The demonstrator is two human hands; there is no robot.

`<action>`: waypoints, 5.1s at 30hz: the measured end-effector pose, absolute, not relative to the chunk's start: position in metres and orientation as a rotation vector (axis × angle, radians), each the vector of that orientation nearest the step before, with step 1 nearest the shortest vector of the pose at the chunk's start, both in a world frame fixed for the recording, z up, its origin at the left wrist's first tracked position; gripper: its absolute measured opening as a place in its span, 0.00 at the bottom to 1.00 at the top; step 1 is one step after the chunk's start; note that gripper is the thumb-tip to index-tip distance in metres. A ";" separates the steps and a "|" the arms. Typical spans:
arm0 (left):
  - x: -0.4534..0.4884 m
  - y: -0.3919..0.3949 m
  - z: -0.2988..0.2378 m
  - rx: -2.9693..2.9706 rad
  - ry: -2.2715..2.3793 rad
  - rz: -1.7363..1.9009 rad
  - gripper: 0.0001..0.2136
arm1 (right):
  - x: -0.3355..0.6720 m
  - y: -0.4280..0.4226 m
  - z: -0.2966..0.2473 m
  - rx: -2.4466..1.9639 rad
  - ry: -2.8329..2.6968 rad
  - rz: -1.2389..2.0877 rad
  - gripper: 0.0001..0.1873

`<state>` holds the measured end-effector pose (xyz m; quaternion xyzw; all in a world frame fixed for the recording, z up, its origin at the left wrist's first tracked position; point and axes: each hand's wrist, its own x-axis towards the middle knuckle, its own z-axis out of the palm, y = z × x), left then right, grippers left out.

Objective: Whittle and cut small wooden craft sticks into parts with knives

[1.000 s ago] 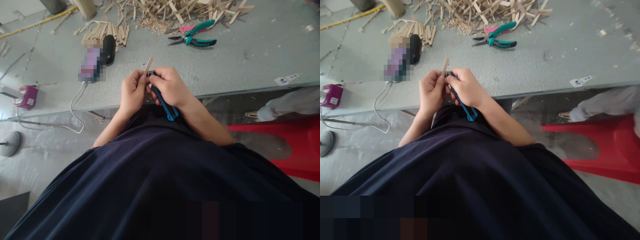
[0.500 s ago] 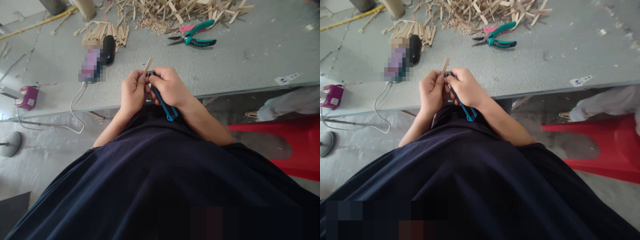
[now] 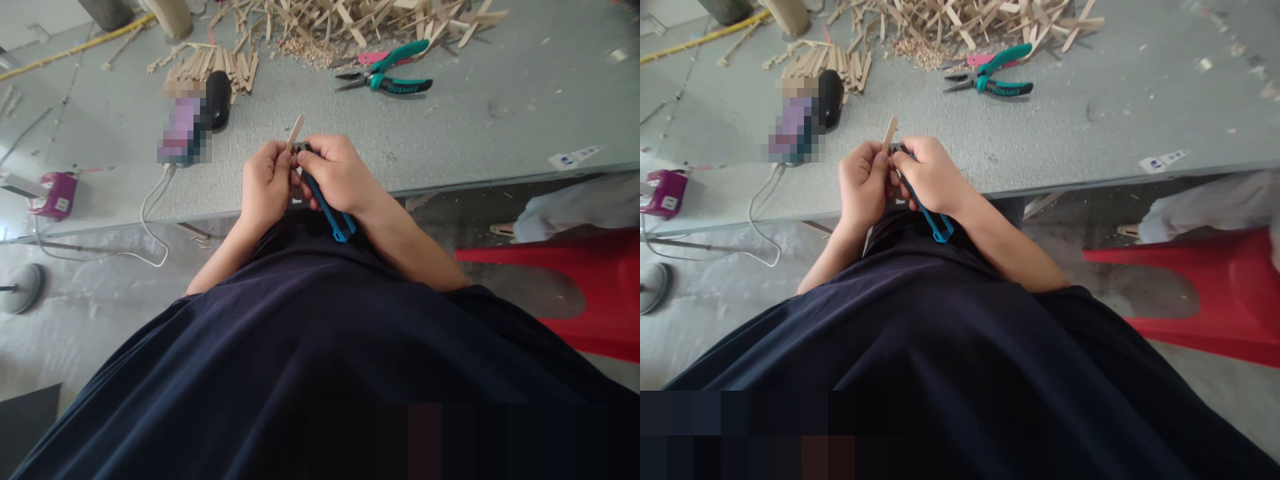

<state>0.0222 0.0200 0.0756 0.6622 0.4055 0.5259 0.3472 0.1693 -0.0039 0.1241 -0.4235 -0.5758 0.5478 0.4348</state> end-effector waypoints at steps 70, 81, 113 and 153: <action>0.019 0.031 0.074 1.719 0.983 1.398 0.11 | 0.178 -0.003 0.123 -1.071 -1.510 1.342 0.16; 0.021 0.024 0.082 1.884 1.191 1.408 0.14 | 0.175 0.001 0.122 -1.259 -1.773 0.985 0.19; 0.019 0.033 0.073 1.725 0.910 1.396 0.09 | 0.187 0.004 0.125 -1.044 -1.561 1.438 0.16; 0.023 0.023 0.077 1.979 1.100 1.320 0.09 | 0.188 0.002 0.124 -1.073 -1.340 1.363 0.13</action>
